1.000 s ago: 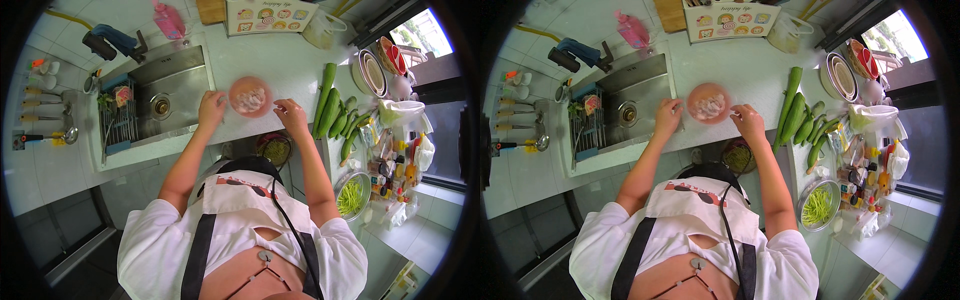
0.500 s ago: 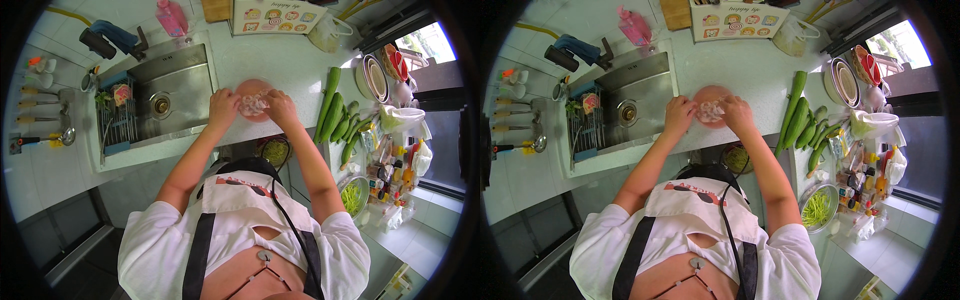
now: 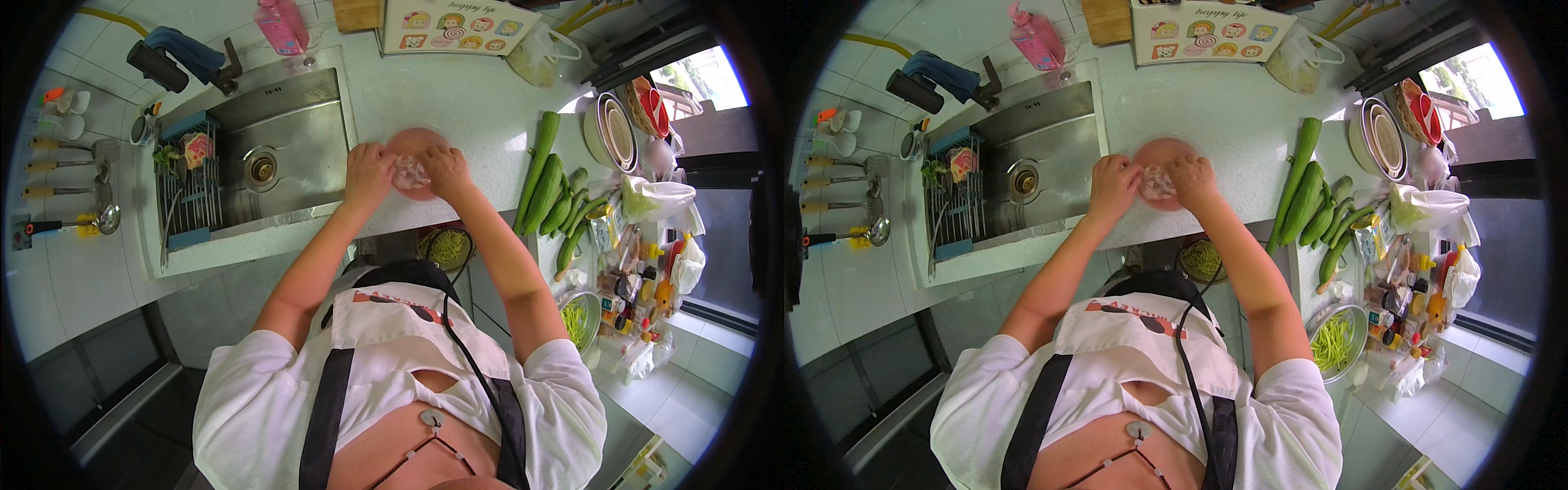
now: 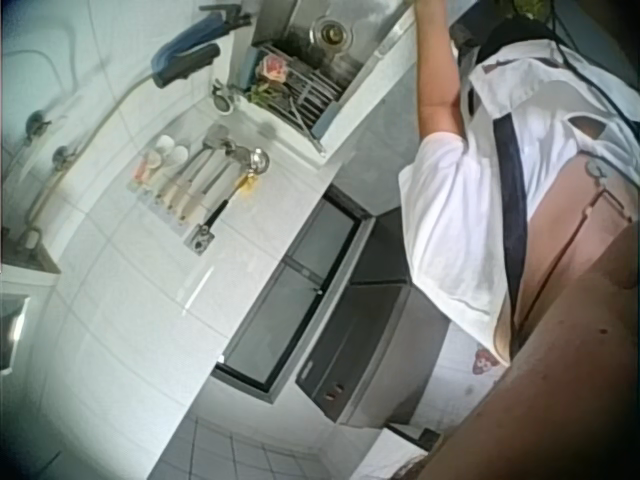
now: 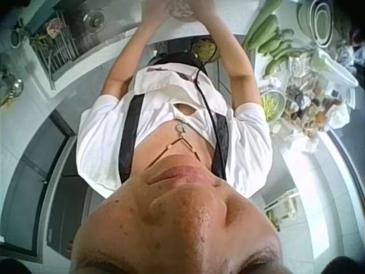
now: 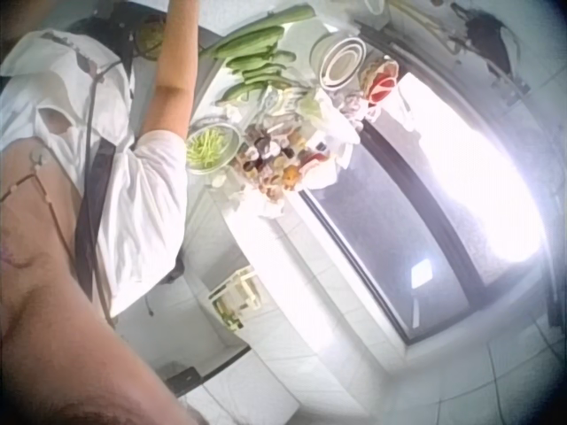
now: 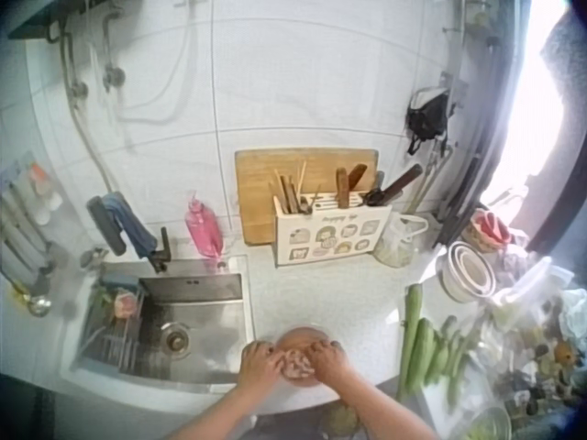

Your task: The person washes their hands at a sink, then picks up pieces of meat from a bowl, shreds them by hand, and places the shredded pieces into a smaller bowl.

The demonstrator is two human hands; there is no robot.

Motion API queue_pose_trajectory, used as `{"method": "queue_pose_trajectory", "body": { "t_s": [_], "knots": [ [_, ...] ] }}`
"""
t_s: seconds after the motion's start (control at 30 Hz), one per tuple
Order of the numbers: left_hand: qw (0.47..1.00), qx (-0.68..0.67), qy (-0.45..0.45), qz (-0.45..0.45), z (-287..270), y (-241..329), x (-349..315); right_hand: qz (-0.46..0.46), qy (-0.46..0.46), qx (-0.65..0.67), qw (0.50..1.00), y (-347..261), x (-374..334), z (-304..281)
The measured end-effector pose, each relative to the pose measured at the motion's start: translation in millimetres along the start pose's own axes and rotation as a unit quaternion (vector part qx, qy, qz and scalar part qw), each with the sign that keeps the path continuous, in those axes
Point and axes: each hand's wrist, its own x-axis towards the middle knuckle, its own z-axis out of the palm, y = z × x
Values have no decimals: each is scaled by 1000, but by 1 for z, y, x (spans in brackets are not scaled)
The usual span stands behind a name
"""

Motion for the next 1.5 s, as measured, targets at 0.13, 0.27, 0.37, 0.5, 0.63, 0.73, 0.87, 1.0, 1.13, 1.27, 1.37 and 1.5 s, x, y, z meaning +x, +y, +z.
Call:
{"method": "queue_pose_trajectory", "body": {
  "t_s": [0.13, 0.27, 0.37, 0.5, 0.63, 0.73, 0.87, 1.0, 1.13, 1.27, 1.37, 1.5],
  "knots": [
    [1000, -23, -8, -12, 0, -1, -3, 44, -90, 79, 992, -4, 4, -2],
    [999, -37, -9, -12, 0, -3, -4, 70, -127, 66, 987, -11, 11, 0],
    [999, -42, -7, -10, 0, -3, -5, 59, -91, 69, 992, -7, 10, 17],
    [999, -43, -6, -5, 0, -5, -6, 91, -164, 90, 978, -8, 17, 8],
    [999, -48, -3, 2, -1, -6, -7, 136, -157, 126, 970, -11, 15, -7],
    [999, -51, -5, 4, -2, -6, -5, 124, -106, 137, 977, -12, 7, -25],
    [999, -41, -5, 13, -4, -6, -4, 140, -104, 152, 973, -6, 3, -38],
    [999, -33, -13, 19, -5, -5, -3, 148, -99, 142, 974, 0, -2, -39],
    [999, -36, -14, 19, -3, -5, -1, 157, -96, 146, 972, -2, -8, -52],
    [999, -39, -16, 21, -5, -1, 2, 193, -80, 159, 965, -7, -10, -65],
    [999, -40, -14, 18, -10, 4, 5, 206, -57, 183, 960, -10, -10, -75],
    [998, -42, -38, -24, -21, 14, 13, 215, 12, 222, 951, -12, -7, -80]
  ]
}}
